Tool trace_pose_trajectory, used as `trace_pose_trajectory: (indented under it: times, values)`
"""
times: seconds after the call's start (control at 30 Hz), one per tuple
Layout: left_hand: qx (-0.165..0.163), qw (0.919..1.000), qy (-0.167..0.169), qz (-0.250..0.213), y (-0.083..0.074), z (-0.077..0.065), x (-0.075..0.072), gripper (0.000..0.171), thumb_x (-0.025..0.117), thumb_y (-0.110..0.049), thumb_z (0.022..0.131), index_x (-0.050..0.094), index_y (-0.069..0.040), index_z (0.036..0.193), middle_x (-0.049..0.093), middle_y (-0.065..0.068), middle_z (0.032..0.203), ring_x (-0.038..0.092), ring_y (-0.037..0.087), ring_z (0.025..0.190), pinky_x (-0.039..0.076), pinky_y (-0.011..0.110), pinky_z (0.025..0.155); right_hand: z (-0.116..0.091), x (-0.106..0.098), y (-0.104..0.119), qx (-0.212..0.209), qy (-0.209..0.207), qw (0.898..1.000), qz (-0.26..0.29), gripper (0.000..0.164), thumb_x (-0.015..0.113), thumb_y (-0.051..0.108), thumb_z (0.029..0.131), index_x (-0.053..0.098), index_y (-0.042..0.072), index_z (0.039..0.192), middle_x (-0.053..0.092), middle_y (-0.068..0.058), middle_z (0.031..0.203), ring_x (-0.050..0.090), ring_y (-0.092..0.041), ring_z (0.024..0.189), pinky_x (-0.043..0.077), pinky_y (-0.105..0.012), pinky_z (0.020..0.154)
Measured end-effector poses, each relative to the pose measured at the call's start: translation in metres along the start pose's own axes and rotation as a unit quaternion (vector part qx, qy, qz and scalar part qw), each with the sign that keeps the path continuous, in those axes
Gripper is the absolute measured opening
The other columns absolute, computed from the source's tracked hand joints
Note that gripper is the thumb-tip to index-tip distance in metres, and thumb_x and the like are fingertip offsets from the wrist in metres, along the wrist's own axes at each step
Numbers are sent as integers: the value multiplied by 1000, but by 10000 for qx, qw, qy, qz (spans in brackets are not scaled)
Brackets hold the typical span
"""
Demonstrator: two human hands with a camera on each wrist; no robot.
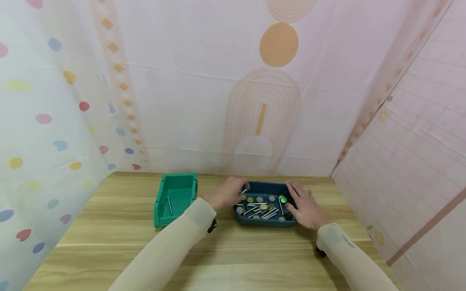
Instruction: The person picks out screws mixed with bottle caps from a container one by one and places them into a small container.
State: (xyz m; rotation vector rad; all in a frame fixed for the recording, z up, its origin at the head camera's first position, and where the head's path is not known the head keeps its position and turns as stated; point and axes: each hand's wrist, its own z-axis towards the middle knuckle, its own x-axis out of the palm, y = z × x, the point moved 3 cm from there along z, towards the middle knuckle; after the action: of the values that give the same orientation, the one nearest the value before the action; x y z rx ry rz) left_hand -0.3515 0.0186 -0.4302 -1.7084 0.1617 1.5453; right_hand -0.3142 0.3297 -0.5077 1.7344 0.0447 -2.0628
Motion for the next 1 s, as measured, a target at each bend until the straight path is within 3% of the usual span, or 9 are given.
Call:
trace_pose_trajectory:
  times: [0.4, 0.7, 1.0]
  values:
    - [-447, 9984, -328, -125, 22, -22, -18, 31, 72, 4, 108, 74, -2, 137, 71, 8, 104, 62, 23, 94, 60, 38, 87, 5, 1, -1, -24, 20, 10000, -5, 77, 60, 28, 119, 27, 4, 185, 31, -22, 191, 30, -51, 177, 20, -89, 135]
    - [-661, 9958, -611, -194, 44, -43, -37, 31, 73, 0, 108, 73, -7, 138, 72, 8, 101, 62, 20, 87, 56, 34, 79, 4, -5, -4, -96, -9, 9999, 70, 77, 62, 28, 119, 29, 2, 184, 34, -26, 189, 32, -55, 174, 21, -91, 133]
    - [-833, 9935, -704, -324, 68, -67, -54, 32, 71, 1, 107, 72, -3, 140, 73, 10, 102, 62, 20, 82, 54, 33, 75, -1, -8, -16, -61, 98, 9999, 64, 80, 62, 31, 120, 25, 4, 185, 30, -26, 190, 30, -54, 176, 18, -90, 135]
